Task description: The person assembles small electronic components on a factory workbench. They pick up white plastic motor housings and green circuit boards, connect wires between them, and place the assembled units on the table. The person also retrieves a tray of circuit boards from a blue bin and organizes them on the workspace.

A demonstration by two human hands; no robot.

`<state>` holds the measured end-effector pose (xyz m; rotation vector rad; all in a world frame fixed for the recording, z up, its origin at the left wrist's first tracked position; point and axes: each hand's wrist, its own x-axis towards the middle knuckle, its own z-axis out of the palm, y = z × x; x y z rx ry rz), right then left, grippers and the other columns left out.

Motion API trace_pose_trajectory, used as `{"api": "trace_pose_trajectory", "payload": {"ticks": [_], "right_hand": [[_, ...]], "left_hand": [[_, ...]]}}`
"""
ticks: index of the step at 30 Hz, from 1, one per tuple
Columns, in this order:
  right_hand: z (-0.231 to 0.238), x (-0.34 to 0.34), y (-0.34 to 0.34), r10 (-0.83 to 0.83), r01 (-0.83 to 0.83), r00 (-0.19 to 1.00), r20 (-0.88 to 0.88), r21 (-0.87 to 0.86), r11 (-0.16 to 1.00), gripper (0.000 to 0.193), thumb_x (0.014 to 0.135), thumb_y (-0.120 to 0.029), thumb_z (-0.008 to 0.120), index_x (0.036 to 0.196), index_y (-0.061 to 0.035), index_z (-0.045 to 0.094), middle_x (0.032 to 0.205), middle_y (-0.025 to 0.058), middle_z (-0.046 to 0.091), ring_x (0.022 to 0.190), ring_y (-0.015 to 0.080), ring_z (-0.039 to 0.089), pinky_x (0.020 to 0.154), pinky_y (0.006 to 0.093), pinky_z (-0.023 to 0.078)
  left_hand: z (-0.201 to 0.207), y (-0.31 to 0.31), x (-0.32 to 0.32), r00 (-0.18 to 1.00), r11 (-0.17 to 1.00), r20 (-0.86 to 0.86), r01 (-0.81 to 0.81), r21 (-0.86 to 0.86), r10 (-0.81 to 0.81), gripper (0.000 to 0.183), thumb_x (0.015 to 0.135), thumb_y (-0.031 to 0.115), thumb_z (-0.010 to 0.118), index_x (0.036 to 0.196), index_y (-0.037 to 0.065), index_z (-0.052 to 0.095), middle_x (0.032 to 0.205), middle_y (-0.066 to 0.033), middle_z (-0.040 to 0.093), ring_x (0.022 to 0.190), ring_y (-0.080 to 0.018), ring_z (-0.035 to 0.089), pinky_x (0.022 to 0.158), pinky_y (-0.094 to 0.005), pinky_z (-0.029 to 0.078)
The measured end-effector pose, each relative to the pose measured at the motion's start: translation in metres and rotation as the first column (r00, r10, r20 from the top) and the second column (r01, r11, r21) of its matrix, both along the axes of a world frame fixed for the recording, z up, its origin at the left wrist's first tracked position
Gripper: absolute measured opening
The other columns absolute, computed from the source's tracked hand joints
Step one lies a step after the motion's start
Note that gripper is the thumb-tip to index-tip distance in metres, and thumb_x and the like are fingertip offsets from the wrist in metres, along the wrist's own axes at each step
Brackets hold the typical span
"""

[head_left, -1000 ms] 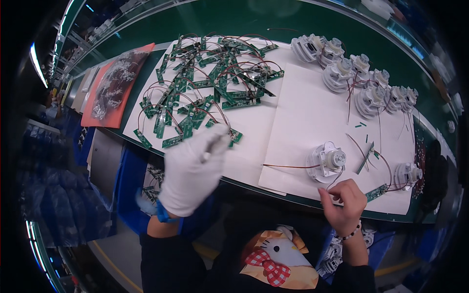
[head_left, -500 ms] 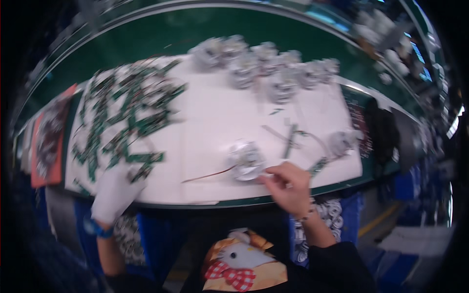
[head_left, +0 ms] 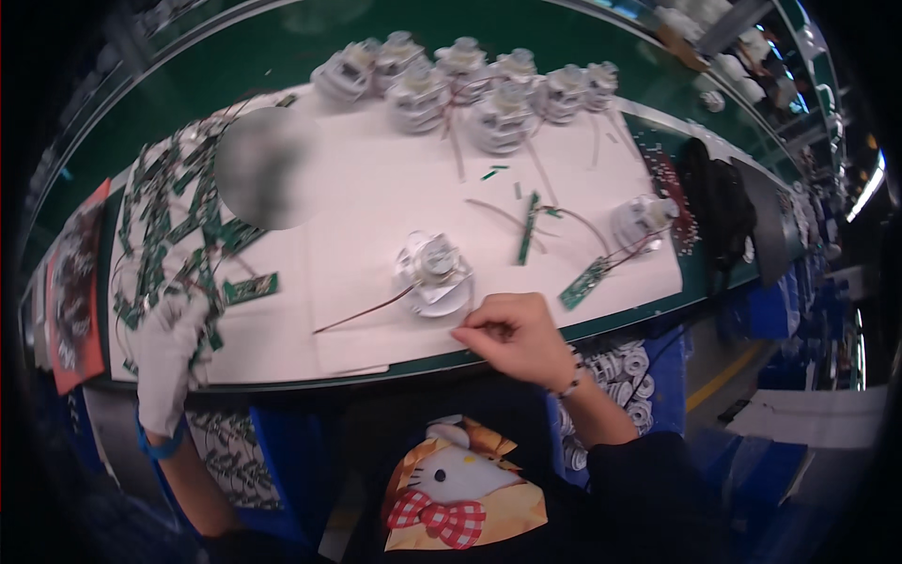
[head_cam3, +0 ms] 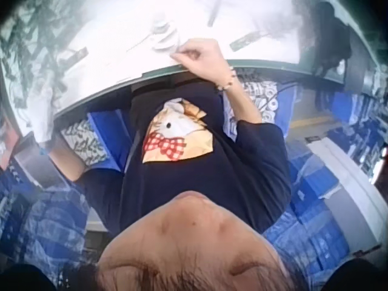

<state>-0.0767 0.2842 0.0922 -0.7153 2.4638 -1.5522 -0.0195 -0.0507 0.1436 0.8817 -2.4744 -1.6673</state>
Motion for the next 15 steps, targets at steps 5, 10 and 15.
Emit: {"api": "trace_pose_trajectory", "payload": {"ticks": [5, 10, 15], "right_hand": [[0.010, -0.001, 0.006, 0.404, 0.026, 0.633, 0.660, -0.540, 0.841, 0.009, 0.079, -0.004, 0.062, 0.079, 0.0044, 0.061, 0.064, 0.0043, 0.058, 0.045, 0.0035, 0.048, 0.040, 0.0159, 0.037], [0.007, 0.001, 0.003, 0.509, -0.035, 0.578, 0.638, -0.603, 0.797, 0.007, 0.079, -0.001, 0.060, 0.081, 0.0055, 0.061, 0.071, 0.0082, 0.060, 0.048, 0.0058, 0.052, 0.043, 0.0166, 0.043], [0.007, 0.010, 0.002, 0.422, -0.194, 0.676, 0.604, -0.406, 0.893, 0.004, 0.076, 0.003, 0.062, 0.078, 0.0055, 0.060, 0.079, 0.0080, 0.061, 0.054, 0.0072, 0.057, 0.050, 0.0161, 0.048]], "left_hand": [[-0.007, -0.055, 0.017, 0.841, 0.715, -0.460, 0.134, 0.686, 0.284, 0.040, 0.090, 0.015, 0.047, 0.126, 0.001, 0.036, 0.084, 0.0015, 0.040, 0.054, -0.0003, 0.032, 0.040, -0.0093, 0.028], [0.014, -0.015, 0.024, 0.567, 0.823, -0.772, 0.266, 0.503, 0.289, 0.041, 0.092, 0.015, 0.042, 0.129, 0.001, 0.032, 0.075, 0.0039, 0.037, 0.053, -0.0011, 0.032, 0.038, -0.0114, 0.027], [0.037, 0.033, 0.035, 0.662, 0.269, -0.720, 0.746, 0.609, -0.209, 0.045, 0.086, 0.011, 0.052, 0.125, -0.002, 0.034, 0.087, -0.0164, 0.058, 0.059, -0.0150, 0.058, 0.041, -0.0168, 0.038]]}}
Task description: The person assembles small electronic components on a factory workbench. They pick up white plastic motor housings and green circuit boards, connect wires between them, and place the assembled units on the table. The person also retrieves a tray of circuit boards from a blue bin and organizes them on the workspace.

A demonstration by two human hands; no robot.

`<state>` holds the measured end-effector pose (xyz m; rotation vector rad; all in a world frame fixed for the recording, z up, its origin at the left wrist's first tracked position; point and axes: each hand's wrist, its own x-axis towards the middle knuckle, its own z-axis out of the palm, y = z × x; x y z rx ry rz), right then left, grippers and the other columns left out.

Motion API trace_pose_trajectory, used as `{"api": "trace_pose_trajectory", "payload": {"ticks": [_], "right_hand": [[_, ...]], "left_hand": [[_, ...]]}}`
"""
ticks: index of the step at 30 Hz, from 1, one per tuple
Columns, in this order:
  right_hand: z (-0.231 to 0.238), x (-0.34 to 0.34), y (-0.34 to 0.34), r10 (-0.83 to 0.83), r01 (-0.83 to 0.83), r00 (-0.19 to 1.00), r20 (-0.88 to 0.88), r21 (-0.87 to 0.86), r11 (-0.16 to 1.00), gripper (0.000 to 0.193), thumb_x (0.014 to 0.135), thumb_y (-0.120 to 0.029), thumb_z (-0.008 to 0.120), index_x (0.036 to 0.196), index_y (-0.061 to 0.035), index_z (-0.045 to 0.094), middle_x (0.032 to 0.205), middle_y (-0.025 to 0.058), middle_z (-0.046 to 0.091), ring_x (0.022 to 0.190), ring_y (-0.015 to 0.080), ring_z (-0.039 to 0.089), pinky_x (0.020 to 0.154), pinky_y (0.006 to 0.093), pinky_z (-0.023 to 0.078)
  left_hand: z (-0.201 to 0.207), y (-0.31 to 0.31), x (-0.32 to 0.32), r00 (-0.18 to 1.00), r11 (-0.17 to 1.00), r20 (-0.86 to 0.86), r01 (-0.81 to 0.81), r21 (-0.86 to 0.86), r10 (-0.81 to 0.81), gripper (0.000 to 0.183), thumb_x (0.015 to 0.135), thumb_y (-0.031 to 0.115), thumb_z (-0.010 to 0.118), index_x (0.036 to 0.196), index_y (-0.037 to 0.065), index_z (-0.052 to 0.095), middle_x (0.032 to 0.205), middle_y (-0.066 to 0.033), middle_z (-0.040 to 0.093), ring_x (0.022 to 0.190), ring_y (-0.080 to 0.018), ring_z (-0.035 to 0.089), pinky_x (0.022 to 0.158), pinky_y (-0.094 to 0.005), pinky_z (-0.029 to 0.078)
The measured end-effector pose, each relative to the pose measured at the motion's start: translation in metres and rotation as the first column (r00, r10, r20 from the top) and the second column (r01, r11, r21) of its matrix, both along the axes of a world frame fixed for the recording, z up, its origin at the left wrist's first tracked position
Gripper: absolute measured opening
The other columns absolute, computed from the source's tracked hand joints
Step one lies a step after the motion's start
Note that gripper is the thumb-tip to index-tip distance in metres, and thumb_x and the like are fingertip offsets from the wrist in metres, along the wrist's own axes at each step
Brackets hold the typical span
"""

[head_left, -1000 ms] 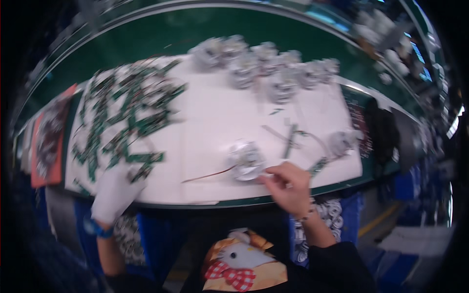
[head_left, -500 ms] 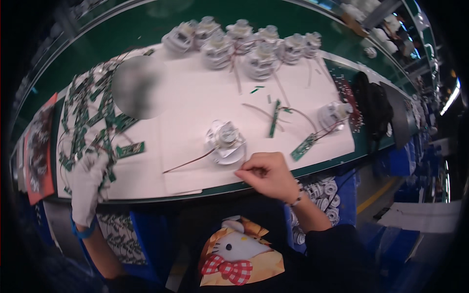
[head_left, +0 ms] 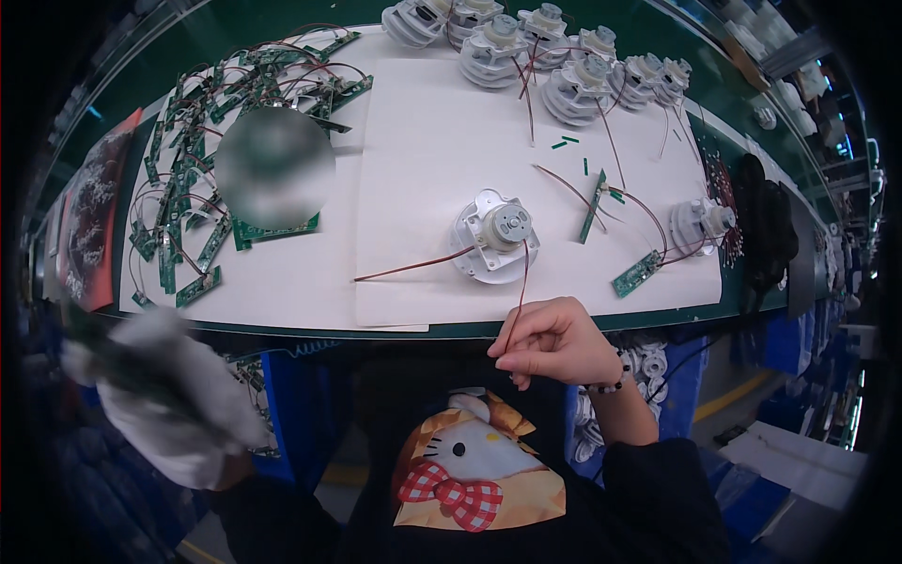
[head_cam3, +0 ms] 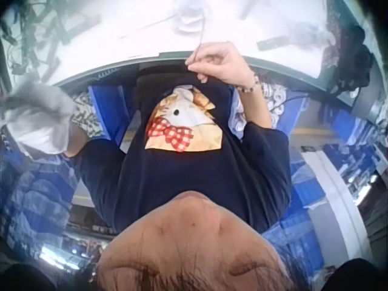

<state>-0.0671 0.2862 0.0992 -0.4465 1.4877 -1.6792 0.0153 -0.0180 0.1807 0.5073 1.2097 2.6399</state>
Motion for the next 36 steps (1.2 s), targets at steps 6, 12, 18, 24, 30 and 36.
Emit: {"api": "trace_pose_trajectory", "payload": {"ticks": [6, 12, 18, 24, 30, 36], "right_hand": [[0.010, 0.001, 0.004, 0.095, -0.089, 0.976, -0.198, 0.040, 0.995, 0.009, 0.068, 0.009, 0.067, 0.064, 0.0069, 0.058, 0.079, 0.0108, 0.061, 0.062, 0.0101, 0.060, 0.052, 0.0174, 0.048], [0.020, 0.004, -0.018, -0.257, 0.188, 0.956, -0.140, -0.377, 0.907, 0.013, 0.061, 0.012, 0.068, 0.073, 0.0073, 0.065, 0.077, 0.0147, 0.061, 0.064, 0.0181, 0.061, 0.060, 0.0243, 0.050], [0.025, 0.004, -0.028, -0.295, 0.268, 0.774, -0.560, -0.132, 0.954, 0.011, 0.062, 0.010, 0.070, 0.071, 0.0047, 0.065, 0.072, 0.0136, 0.064, 0.064, 0.0173, 0.063, 0.060, 0.0235, 0.050], [0.022, 0.011, -0.026, -0.347, 0.318, 0.674, -0.652, -0.168, 0.933, 0.013, 0.062, 0.009, 0.069, 0.069, 0.0033, 0.061, 0.071, 0.0133, 0.064, 0.065, 0.0169, 0.064, 0.059, 0.0228, 0.050], [0.020, 0.016, -0.033, -0.377, 0.365, 0.573, -0.728, -0.185, 0.912, 0.014, 0.063, 0.009, 0.069, 0.070, 0.0016, 0.059, 0.069, 0.0111, 0.063, 0.061, 0.0142, 0.062, 0.053, 0.0216, 0.048], [0.020, 0.014, -0.029, -0.204, 0.297, 0.376, -0.904, -0.091, 0.950, 0.017, 0.060, 0.004, 0.072, 0.073, -0.0017, 0.062, 0.067, 0.0077, 0.061, 0.056, 0.0144, 0.059, 0.048, 0.0210, 0.045]], "left_hand": [[-0.025, 0.082, -0.009, 0.862, 0.649, 0.411, 0.134, -0.749, 0.296, 0.017, 0.080, 0.010, 0.063, 0.088, -0.003, 0.058, 0.064, -0.0061, 0.059, 0.047, -0.0072, 0.054, 0.040, -0.0179, 0.041], [-0.078, 0.097, 0.004, 0.965, 0.612, 0.081, -0.093, -0.785, 0.250, 0.021, 0.081, 0.017, 0.062, 0.095, 0.002, 0.062, 0.062, -0.0043, 0.061, 0.053, -0.0042, 0.054, 0.047, -0.0190, 0.044], [-0.063, 0.098, 0.010, 0.940, 0.706, 0.276, 0.057, -0.706, 0.201, 0.021, 0.082, 0.020, 0.060, 0.097, 0.005, 0.061, 0.068, -0.0042, 0.064, 0.057, -0.0067, 0.060, 0.050, -0.0207, 0.046], [-0.056, 0.095, 0.008, 0.977, 0.423, -0.135, -0.193, -0.885, 0.164, 0.021, 0.083, 0.025, 0.057, 0.096, 0.009, 0.062, 0.067, -0.0058, 0.063, 0.054, -0.0166, 0.061, 0.047, -0.0243, 0.045], [-0.054, 0.098, 0.010, 0.971, 0.349, -0.155, -0.211, -0.913, 0.183, 0.022, 0.077, 0.017, 0.064, 0.095, 0.006, 0.063, 0.081, -0.0088, 0.064, 0.064, -0.0224, 0.061, 0.057, -0.0254, 0.048], [-0.067, 0.103, 0.018, 0.911, 0.141, -0.394, -0.409, -0.902, 0.125, 0.024, 0.073, 0.018, 0.065, 0.096, 0.010, 0.063, 0.077, -0.0055, 0.063, 0.060, -0.0214, 0.060, 0.051, -0.0272, 0.047]]}}
